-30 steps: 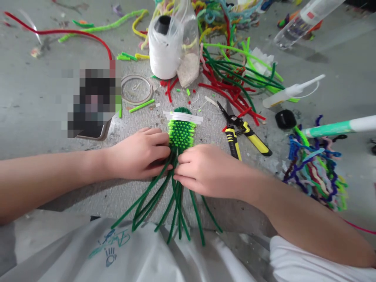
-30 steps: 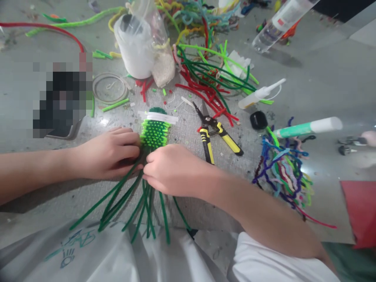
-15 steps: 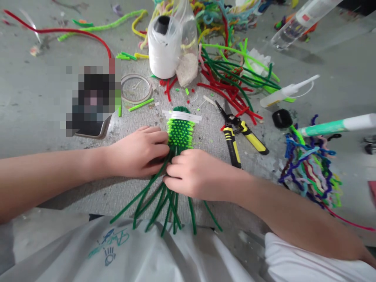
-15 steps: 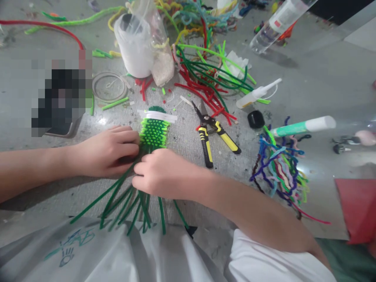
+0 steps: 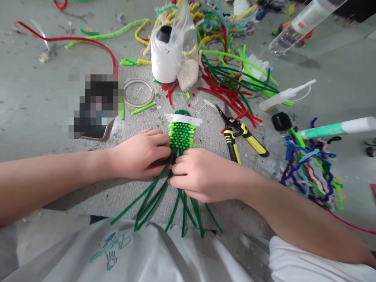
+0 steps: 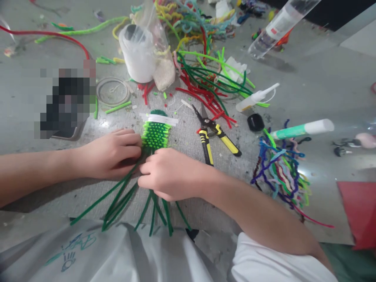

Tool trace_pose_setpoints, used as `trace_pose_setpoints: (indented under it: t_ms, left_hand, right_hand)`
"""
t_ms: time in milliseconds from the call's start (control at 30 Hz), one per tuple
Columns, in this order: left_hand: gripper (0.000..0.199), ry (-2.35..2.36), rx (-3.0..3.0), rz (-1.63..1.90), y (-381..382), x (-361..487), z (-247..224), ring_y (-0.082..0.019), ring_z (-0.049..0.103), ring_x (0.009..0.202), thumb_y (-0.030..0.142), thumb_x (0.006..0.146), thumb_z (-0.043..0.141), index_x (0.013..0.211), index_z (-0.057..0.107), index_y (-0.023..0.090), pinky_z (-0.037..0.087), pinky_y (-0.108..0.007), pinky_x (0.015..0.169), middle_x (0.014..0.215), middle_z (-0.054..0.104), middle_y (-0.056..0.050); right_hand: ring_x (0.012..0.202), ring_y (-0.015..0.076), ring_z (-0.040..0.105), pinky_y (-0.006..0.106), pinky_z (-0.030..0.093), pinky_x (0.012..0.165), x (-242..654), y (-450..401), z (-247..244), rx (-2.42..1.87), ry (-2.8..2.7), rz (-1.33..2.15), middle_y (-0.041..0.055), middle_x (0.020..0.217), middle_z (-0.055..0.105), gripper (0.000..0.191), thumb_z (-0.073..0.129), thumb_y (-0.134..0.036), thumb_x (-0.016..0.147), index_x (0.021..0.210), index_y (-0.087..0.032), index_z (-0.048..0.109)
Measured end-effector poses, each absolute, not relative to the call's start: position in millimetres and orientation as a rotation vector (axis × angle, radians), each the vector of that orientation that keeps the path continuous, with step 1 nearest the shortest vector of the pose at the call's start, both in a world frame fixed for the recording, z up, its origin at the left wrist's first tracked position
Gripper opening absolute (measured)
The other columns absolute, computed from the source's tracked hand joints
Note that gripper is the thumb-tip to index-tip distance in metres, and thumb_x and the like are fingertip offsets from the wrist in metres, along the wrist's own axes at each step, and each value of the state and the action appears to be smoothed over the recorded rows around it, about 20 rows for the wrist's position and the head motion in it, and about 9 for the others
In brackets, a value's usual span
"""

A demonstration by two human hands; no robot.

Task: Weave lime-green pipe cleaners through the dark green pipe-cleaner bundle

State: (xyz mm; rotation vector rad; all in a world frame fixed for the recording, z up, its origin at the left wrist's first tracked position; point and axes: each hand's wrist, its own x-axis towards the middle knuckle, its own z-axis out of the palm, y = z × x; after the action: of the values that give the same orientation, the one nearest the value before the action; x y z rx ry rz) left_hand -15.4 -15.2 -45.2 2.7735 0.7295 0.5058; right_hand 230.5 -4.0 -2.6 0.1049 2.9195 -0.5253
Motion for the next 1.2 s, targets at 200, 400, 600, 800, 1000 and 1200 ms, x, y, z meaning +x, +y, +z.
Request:
trace_pose_setpoints:
  t_ms: [200,400,600,800,1000,1200]
  left_hand:
    - [0.023,0.713,2.773,0.519,-16,-15,-46,-0.022,0.06,0.077,0.021,0.105,0.056,0.084,0.066,0.021,0.05,-0.036,0.074,0.087,0.066,-0.006]
    - [0.022,0.715,2.778,0.512,-15,-16,-46,-0.023,0.062,0.079,0.02,0.104,0.056,0.085,0.067,0.021,0.05,-0.036,0.075,0.089,0.067,-0.007]
    - [0.024,0.713,2.771,0.505,-15,-15,-47,-0.023,0.061,0.08,0.021,0.105,0.055,0.085,0.066,0.021,0.05,-0.037,0.075,0.089,0.067,-0.007]
    - [0.024,0.713,2.769,0.512,-15,-16,-46,-0.023,0.061,0.079,0.021,0.105,0.055,0.085,0.067,0.021,0.05,-0.037,0.075,0.089,0.067,-0.006]
    - [0.024,0.73,2.771,0.52,-16,-16,-46,-0.023,0.061,0.079,0.023,0.106,0.057,0.085,0.068,0.021,0.049,-0.037,0.074,0.089,0.067,-0.006]
    - [0.032,0.71,2.774,0.539,-15,-14,-45,-0.022,0.06,0.078,0.028,0.112,0.054,0.085,0.068,0.02,0.05,-0.036,0.075,0.089,0.067,-0.007]
  right_hand:
    - [0.075,0.0211,0.05,0.038,0.025,0.07,234,-5,-5,0.127,2.97,-0.474,0.0028,0.08,0.067,0.011,0.072,-0.018,0.1,0.089,-0.02,0.073]
    - [0.076,0.0205,0.049,0.038,0.024,0.071,237,-6,-9,0.191,3.066,-0.428,0.0029,0.078,0.067,0.02,0.068,-0.02,0.105,0.085,-0.02,0.072]
    - [0.079,0.0213,0.052,0.038,0.023,0.072,235,-6,-12,0.299,3.059,-0.408,0.0045,0.08,0.069,0.018,0.065,-0.021,0.107,0.093,-0.018,0.075]
    - [0.078,0.0214,0.054,0.038,0.025,0.071,237,1,-11,0.354,3.045,-0.452,0.0044,0.079,0.07,0.014,0.067,-0.018,0.104,0.092,-0.019,0.074]
    - [0.077,0.0205,0.058,0.036,0.031,0.073,242,9,-14,0.53,2.981,-0.599,0.0036,0.079,0.071,0.016,0.071,-0.019,0.101,0.084,-0.02,0.071]
    - [0.08,0.0211,0.063,0.037,0.033,0.073,242,7,-17,0.546,3.032,-0.527,0.0043,0.081,0.074,0.018,0.074,-0.024,0.103,0.086,-0.019,0.076]
